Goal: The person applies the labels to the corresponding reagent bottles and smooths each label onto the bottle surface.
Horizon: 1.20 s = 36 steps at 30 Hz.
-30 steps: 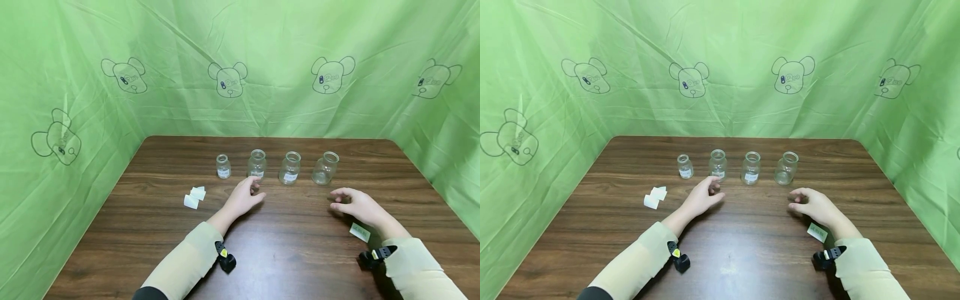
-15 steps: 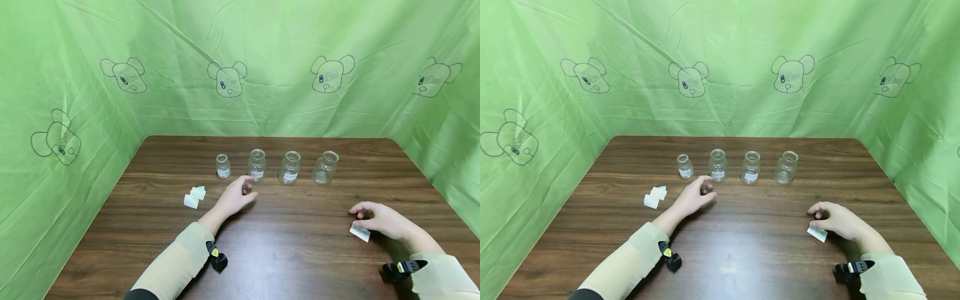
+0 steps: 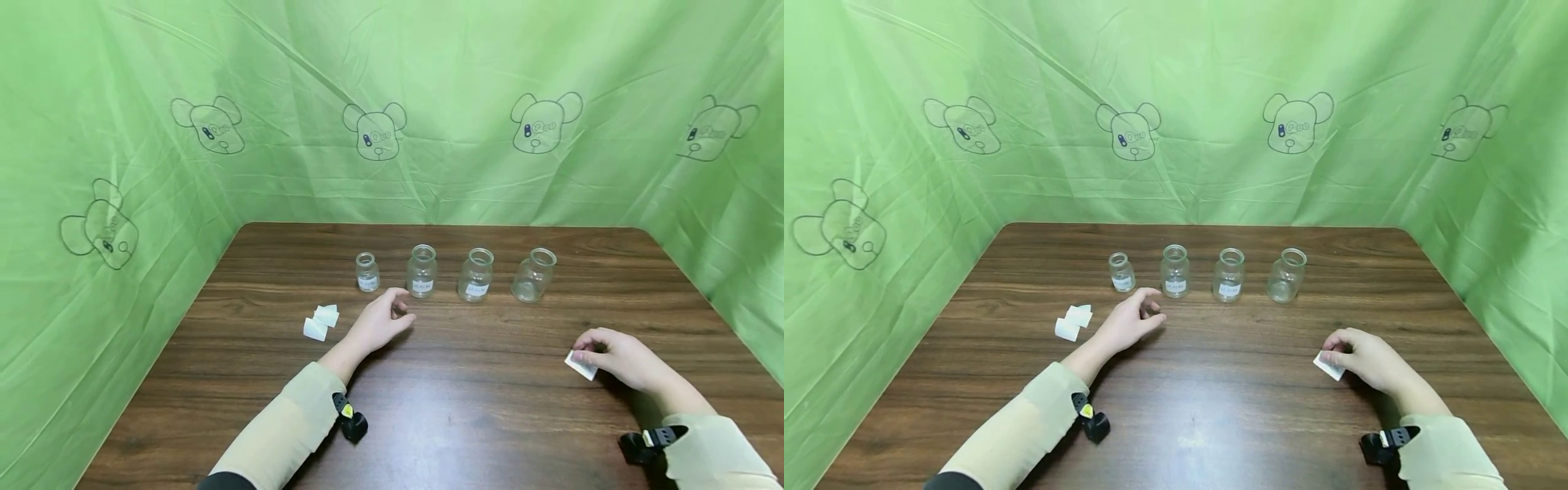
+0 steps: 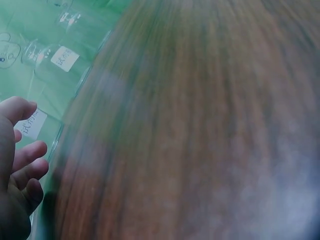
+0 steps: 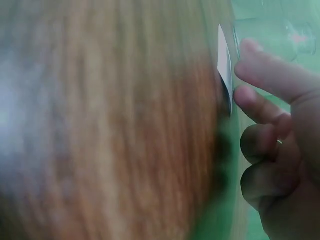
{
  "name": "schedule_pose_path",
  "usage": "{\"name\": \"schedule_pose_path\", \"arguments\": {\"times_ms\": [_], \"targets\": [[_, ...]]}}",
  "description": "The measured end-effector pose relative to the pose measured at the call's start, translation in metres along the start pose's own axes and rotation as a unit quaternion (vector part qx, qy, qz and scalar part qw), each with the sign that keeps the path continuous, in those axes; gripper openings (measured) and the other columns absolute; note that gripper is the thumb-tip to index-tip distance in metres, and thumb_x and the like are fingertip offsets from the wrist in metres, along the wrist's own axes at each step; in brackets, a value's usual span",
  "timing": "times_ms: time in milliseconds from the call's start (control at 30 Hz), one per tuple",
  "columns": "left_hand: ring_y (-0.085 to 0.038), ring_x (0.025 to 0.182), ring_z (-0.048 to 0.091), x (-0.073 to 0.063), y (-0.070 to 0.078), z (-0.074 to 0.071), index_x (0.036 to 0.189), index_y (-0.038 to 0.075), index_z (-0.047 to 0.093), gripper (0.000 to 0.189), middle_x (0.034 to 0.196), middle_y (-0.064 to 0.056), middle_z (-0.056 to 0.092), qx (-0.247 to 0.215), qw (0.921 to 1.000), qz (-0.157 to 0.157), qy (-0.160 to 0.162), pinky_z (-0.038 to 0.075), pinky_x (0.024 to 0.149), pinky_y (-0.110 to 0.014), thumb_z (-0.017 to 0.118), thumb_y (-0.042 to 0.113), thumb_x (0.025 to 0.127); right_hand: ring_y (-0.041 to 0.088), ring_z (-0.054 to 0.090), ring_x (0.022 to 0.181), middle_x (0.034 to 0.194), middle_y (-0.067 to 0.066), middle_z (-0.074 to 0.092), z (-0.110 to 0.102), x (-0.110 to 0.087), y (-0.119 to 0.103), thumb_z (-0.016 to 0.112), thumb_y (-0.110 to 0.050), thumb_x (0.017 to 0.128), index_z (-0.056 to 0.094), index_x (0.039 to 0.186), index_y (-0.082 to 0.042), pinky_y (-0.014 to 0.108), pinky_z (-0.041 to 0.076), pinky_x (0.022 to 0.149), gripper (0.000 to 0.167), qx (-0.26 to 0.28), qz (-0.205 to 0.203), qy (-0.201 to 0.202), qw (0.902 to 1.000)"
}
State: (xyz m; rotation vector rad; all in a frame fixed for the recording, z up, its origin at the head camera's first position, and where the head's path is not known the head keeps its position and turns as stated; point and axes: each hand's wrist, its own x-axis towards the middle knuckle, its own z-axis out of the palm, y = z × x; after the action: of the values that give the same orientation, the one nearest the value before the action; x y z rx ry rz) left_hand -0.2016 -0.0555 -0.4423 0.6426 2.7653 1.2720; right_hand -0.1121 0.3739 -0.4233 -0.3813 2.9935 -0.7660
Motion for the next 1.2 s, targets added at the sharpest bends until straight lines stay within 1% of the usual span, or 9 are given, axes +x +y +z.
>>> {"name": "schedule_pose_path", "arguments": {"times_ms": [167, 267, 367, 533, 667, 767, 1000, 1100, 1200], "targets": [[-0.01, 0.075, 0.054, 0.0, -0.002, 0.0, 0.127, 0.01, 0.05, 0.047, 0.099, 0.0, 0.062, -0.003, 1.0, -0.001, -0.005, 0.045, 0.067, -0.029, 0.066, 0.029, 0.086, 0.003, 0.05, 0.077, 0.085, -0.006, 0.055, 0.003, -0.001, 0.003, 0.078, -0.024, 0.076, 0.062, 0.096, -0.014, 0.023, 0.04, 0.065, 0.028, 0.032, -0.04, -0.004, 0.9987], [-0.009, 0.075, 0.054, 0.0, -0.002, -0.001, 0.127, 0.011, 0.05, 0.047, 0.099, 0.001, 0.063, -0.001, 1.0, -0.003, -0.004, 0.045, 0.067, -0.028, 0.065, 0.03, 0.087, 0.003, 0.05, 0.078, 0.086, -0.006, 0.054, 0.005, 0.0, 0.002, 0.079, -0.021, 0.075, 0.06, 0.097, -0.013, 0.023, 0.04, 0.067, 0.03, 0.044, -0.066, -0.009, 0.9968], [-0.009, 0.075, 0.055, 0.001, 0.0, -0.001, 0.126, 0.012, 0.049, 0.046, 0.099, 0.001, 0.064, 0.002, 1.0, 0.003, -0.006, 0.045, 0.067, -0.028, 0.065, 0.03, 0.087, 0.002, 0.05, 0.076, 0.084, -0.008, 0.054, 0.006, 0.0, 0.002, 0.077, -0.021, 0.077, 0.061, 0.096, -0.015, 0.023, 0.039, 0.066, 0.026, 0.042, -0.062, -0.004, 0.9972], [-0.008, 0.076, 0.056, 0.002, 0.002, -0.001, 0.125, 0.011, 0.049, 0.045, 0.1, 0.001, 0.065, 0.004, 0.9998, 0.015, -0.013, 0.046, 0.067, -0.027, 0.064, 0.03, 0.088, 0.002, 0.05, 0.077, 0.086, -0.01, 0.057, 0.005, 0.001, -0.001, 0.074, -0.025, 0.08, 0.064, 0.098, -0.016, 0.023, 0.039, 0.065, 0.022, 0.028, -0.025, 0.017, 0.9992], [-0.008, 0.078, 0.056, 0.003, 0.003, 0.0, 0.123, 0.011, 0.051, 0.043, 0.1, 0.001, 0.065, 0.004, 0.9999, 0.008, -0.013, 0.046, 0.069, -0.027, 0.064, 0.03, 0.087, 0.004, 0.051, 0.075, 0.089, -0.006, 0.059, 0.006, 0.009, -0.007, 0.073, -0.029, 0.082, 0.064, 0.103, -0.015, 0.023, 0.039, 0.065, 0.027, 0.038, -0.006, 0.018, 0.9991], [-0.008, 0.079, 0.056, 0.003, 0.003, 0.001, 0.122, 0.012, 0.053, 0.04, 0.101, 0.003, 0.065, 0.001, 0.9999, 0.002, -0.015, 0.046, 0.07, -0.027, 0.064, 0.031, 0.088, 0.006, 0.052, 0.067, 0.084, -0.004, 0.059, 0.008, 0.018, -0.013, 0.072, -0.03, 0.082, 0.061, 0.103, -0.014, 0.024, 0.04, 0.061, 0.028, 0.057, 0.002, 0.011, 0.9983], [-0.008, 0.082, 0.056, 0.005, 0.003, 0.001, 0.118, 0.011, 0.058, 0.034, 0.101, 0.004, 0.064, -0.006, 0.9996, 0.005, -0.027, 0.047, 0.073, -0.026, 0.062, 0.029, 0.089, 0.011, 0.053, 0.055, 0.064, -0.003, 0.057, 0.014, 0.036, -0.03, 0.07, -0.029, 0.084, 0.059, 0.101, -0.014, 0.026, 0.039, 0.055, 0.025, 0.078, -0.002, 0.008, 0.9969], [-0.009, 0.083, 0.057, 0.005, 0.002, 0.001, 0.115, 0.01, 0.06, 0.032, 0.1, 0.003, 0.064, -0.002, 0.9995, 0.008, -0.03, 0.047, 0.073, -0.027, 0.062, 0.028, 0.089, 0.014, 0.055, 0.055, 0.063, -0.002, 0.058, 0.019, 0.045, -0.037, 0.07, -0.028, 0.085, 0.059, 0.101, -0.014, 0.026, 0.041, 0.054, 0.024, 0.097, -0.01, 0.003, 0.9953], [-0.01, 0.085, 0.057, 0.004, 0.003, 0.001, 0.113, 0.012, 0.062, 0.028, 0.098, 0.004, 0.065, 0.006, 0.9994, 0.011, -0.032, 0.047, 0.075, -0.028, 0.061, 0.028, 0.09, 0.015, 0.056, 0.055, 0.07, 0.0, 0.059, 0.023, 0.053, -0.044, 0.07, -0.026, 0.085, 0.06, 0.103, -0.014, 0.027, 0.042, 0.053, 0.024, 0.109, -0.02, -0.001, 0.9938]]}}
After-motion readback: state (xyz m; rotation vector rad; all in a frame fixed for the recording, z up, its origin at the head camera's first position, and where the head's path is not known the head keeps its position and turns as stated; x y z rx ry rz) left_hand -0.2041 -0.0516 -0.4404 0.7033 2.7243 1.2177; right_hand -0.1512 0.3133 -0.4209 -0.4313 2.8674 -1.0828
